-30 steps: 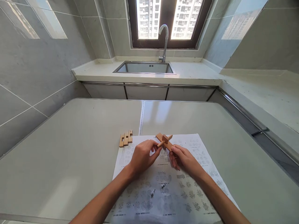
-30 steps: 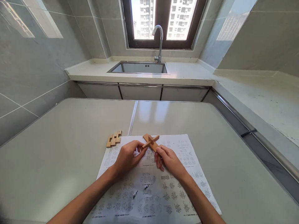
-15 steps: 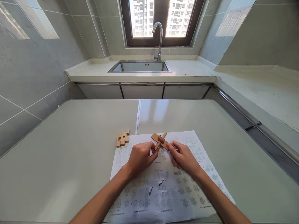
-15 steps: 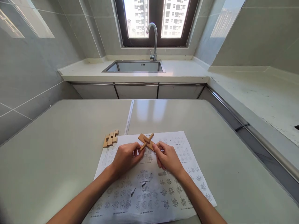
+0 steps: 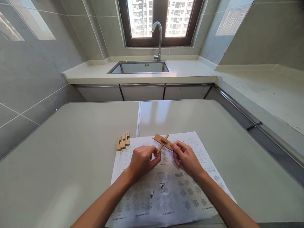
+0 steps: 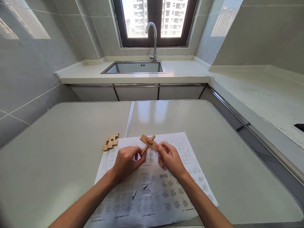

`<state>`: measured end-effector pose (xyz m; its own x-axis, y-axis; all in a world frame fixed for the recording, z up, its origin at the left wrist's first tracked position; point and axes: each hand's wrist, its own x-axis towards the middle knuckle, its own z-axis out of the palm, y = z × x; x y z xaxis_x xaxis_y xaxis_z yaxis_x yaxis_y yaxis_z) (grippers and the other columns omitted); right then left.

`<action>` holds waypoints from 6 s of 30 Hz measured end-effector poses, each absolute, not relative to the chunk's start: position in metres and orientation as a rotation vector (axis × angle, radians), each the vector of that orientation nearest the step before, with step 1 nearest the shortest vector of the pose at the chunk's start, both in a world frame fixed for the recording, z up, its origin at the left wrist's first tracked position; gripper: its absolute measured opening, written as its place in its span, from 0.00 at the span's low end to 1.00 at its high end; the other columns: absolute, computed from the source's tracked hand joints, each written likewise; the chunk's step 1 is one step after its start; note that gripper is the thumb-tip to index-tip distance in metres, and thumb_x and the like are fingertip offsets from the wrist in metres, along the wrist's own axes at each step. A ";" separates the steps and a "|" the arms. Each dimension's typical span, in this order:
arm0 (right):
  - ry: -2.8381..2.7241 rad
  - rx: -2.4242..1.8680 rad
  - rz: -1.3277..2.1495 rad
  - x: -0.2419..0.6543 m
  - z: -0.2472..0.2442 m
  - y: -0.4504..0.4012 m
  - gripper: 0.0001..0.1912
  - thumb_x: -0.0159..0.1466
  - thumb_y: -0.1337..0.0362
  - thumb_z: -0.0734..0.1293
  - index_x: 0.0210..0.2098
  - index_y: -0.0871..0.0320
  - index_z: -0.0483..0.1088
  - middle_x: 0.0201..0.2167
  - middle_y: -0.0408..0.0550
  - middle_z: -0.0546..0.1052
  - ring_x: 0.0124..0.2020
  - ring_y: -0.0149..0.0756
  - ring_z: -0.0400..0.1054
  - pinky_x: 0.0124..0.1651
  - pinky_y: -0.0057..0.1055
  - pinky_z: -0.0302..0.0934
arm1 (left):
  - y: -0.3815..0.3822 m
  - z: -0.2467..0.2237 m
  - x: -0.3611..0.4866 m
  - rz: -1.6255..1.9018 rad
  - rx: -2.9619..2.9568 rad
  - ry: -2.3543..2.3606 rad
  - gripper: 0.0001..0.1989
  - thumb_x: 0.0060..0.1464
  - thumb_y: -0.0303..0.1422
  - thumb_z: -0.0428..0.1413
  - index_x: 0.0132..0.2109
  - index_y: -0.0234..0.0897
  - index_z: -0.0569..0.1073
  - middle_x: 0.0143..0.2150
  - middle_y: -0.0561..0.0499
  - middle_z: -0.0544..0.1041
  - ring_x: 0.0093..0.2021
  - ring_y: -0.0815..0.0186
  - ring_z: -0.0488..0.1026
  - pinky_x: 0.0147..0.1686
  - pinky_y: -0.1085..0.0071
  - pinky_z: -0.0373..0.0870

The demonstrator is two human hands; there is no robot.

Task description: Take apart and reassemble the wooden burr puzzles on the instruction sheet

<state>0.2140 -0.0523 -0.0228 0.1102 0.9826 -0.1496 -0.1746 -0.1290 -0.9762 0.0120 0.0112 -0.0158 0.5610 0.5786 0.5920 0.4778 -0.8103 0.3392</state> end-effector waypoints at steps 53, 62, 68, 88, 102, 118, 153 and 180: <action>-1.942 -1.585 0.288 0.211 -0.028 -0.059 0.13 0.74 0.54 0.62 0.38 0.56 0.70 0.27 0.46 0.78 0.24 0.38 0.70 0.29 0.32 0.52 | -0.004 0.045 -0.027 0.657 1.622 1.073 0.21 0.63 0.50 0.58 0.29 0.39 0.67 0.22 0.55 0.74 0.22 0.70 0.68 0.29 0.72 0.68; -2.131 -1.137 0.214 0.206 0.022 -0.067 0.45 0.62 0.51 0.77 0.71 0.51 0.53 0.70 0.64 0.59 0.69 0.59 0.59 0.65 0.55 0.63 | -0.023 0.051 -0.015 0.641 1.692 1.110 0.23 0.59 0.51 0.60 0.28 0.40 0.64 0.23 0.53 0.76 0.22 0.69 0.70 0.25 0.73 0.66; -2.266 -1.296 0.332 0.190 0.022 -0.051 0.27 0.66 0.66 0.71 0.62 0.54 0.62 0.66 0.65 0.63 0.53 0.52 0.74 0.49 0.47 0.72 | -0.026 0.060 -0.016 0.650 1.761 1.163 0.21 0.60 0.49 0.58 0.28 0.40 0.63 0.22 0.53 0.77 0.20 0.68 0.69 0.26 0.73 0.66; -2.211 -1.456 0.431 0.186 0.025 -0.034 0.17 0.72 0.66 0.64 0.60 0.54 0.63 0.56 0.56 0.76 0.43 0.44 0.77 0.39 0.34 0.64 | -0.030 0.065 -0.023 0.735 1.895 1.249 0.20 0.61 0.48 0.57 0.28 0.40 0.64 0.21 0.54 0.78 0.20 0.67 0.71 0.26 0.72 0.67; -2.414 -1.508 0.461 0.231 0.009 -0.002 0.15 0.74 0.70 0.59 0.57 0.54 0.65 0.50 0.54 0.81 0.45 0.43 0.77 0.39 0.32 0.61 | 0.012 0.055 -0.050 0.160 1.771 1.150 0.24 0.58 0.56 0.55 0.30 0.39 0.69 0.26 0.49 0.80 0.20 0.66 0.73 0.21 0.73 0.67; -2.745 -1.383 0.285 0.240 0.003 -0.009 0.22 0.74 0.70 0.56 0.66 0.55 0.58 0.52 0.57 0.75 0.35 0.42 0.76 0.34 0.34 0.60 | 0.029 0.024 -0.013 -0.086 2.440 1.316 0.28 0.69 0.46 0.42 0.23 0.39 0.69 0.23 0.40 0.77 0.27 0.52 0.78 0.35 0.59 0.70; -2.783 -0.837 0.155 0.203 -0.011 -0.012 0.36 0.74 0.49 0.62 0.76 0.52 0.49 0.72 0.66 0.58 0.71 0.57 0.57 0.55 0.48 0.72 | 0.093 0.005 -0.125 0.454 2.687 0.818 0.35 0.61 0.50 0.59 0.68 0.39 0.60 0.64 0.37 0.71 0.62 0.48 0.71 0.63 0.51 0.69; -2.640 -0.943 0.107 0.114 -0.013 0.013 0.18 0.76 0.55 0.59 0.60 0.58 0.59 0.52 0.60 0.69 0.54 0.51 0.68 0.44 0.43 0.75 | 0.033 -0.015 -0.153 0.690 2.425 1.380 0.27 0.62 0.53 0.57 0.60 0.42 0.64 0.51 0.43 0.79 0.46 0.53 0.81 0.43 0.58 0.77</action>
